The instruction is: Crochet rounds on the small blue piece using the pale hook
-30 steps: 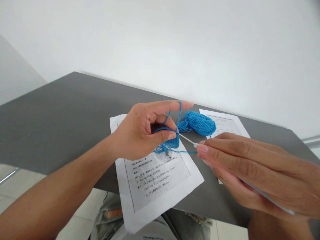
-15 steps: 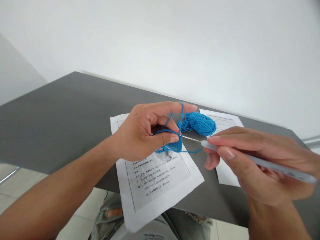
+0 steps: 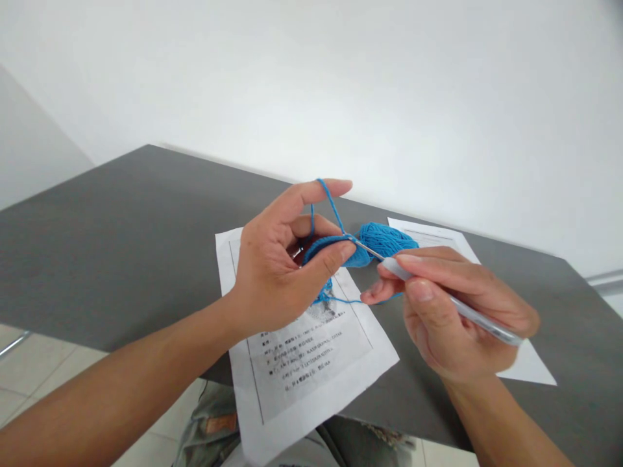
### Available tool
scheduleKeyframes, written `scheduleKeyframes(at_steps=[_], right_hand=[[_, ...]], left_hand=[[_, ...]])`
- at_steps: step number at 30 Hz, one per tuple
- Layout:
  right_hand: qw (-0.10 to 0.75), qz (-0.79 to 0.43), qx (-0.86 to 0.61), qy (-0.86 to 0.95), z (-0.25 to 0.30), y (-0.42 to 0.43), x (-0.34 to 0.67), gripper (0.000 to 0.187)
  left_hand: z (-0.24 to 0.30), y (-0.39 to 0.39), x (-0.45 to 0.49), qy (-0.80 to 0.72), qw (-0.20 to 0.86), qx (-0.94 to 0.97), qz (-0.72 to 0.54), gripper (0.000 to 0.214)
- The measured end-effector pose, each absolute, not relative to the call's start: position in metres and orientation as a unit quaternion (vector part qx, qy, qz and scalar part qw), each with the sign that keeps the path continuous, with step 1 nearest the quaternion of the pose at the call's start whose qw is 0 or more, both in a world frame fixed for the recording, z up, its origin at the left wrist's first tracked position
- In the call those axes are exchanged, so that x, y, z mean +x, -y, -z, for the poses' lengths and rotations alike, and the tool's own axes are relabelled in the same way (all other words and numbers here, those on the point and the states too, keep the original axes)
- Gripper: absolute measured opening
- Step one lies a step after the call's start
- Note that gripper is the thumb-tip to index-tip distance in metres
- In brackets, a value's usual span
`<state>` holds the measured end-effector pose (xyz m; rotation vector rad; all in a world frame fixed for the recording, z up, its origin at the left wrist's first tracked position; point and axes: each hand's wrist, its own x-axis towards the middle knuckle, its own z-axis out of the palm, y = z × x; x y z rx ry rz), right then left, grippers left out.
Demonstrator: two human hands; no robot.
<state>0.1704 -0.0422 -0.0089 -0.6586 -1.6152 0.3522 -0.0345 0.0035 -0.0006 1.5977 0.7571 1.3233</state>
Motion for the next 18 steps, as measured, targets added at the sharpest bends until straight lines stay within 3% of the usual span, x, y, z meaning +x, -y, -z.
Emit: scheduleKeyframes(at_steps=[8,14,18], right_hand=[[0.623,-0.078,-0.288,0.723,0.013,0.040,0.170,0.045],[0.571,0.012,-0.294,0.766,0.005,0.046,0.177,0.052],[0.495,0.107,-0.301,0.808,-0.002,0.052,0.184,0.044]], left_hand=[[0.006,-0.004,-0.035,-0.305,0.435,0.659,-0.532,0.065],[0.004,-0.003,-0.035,-0.297,0.424,0.668,-0.535,0.062],[0.005,-0.004,-0.033,-0.296,0.371,0.687,-0.550,0.063]])
